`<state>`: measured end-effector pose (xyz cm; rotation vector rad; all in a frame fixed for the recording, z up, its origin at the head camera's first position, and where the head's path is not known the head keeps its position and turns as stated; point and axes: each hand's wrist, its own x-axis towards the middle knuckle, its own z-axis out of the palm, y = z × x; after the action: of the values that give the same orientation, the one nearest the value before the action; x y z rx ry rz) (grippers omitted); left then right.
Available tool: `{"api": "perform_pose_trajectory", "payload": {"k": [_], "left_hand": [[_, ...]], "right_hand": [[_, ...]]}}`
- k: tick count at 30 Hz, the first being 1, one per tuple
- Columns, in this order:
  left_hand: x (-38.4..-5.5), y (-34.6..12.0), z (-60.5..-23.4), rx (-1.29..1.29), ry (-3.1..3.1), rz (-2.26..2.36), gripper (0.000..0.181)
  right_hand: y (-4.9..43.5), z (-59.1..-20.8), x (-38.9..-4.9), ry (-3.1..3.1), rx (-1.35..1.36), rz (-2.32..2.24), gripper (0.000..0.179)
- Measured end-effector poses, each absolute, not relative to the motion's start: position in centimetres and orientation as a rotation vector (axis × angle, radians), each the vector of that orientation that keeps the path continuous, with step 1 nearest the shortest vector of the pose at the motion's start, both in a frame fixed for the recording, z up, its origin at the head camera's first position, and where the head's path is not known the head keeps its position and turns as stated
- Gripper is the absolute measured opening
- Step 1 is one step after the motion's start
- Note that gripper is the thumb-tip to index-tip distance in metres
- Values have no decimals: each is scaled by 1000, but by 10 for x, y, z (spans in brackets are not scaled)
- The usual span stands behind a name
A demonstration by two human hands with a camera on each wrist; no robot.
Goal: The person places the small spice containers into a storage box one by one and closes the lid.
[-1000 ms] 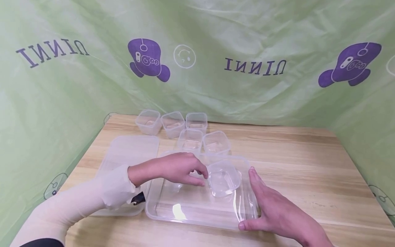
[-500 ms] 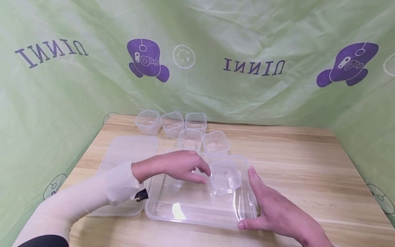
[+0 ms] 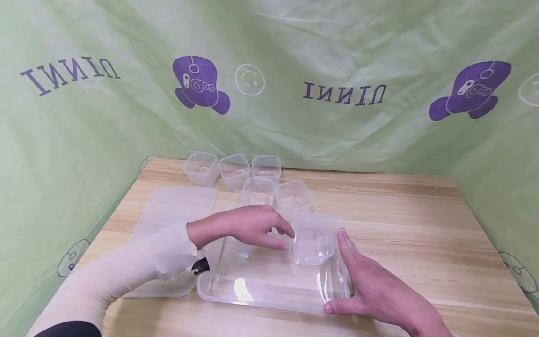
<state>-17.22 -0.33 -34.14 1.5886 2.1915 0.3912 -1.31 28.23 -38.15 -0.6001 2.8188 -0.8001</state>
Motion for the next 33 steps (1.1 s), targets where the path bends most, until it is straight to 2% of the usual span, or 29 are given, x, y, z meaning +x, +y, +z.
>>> {"api": "perform_pose_trajectory", "payload": {"k": [23, 33], "left_hand": [[-173, 4, -345, 1578, 2194, 370, 38], [-172, -2, -341, 1589, 2200, 379, 37]], "right_hand": [[280, -382, -12, 2804, -525, -799, 135], [282, -383, -14, 2803, -592, -830, 133]]}}
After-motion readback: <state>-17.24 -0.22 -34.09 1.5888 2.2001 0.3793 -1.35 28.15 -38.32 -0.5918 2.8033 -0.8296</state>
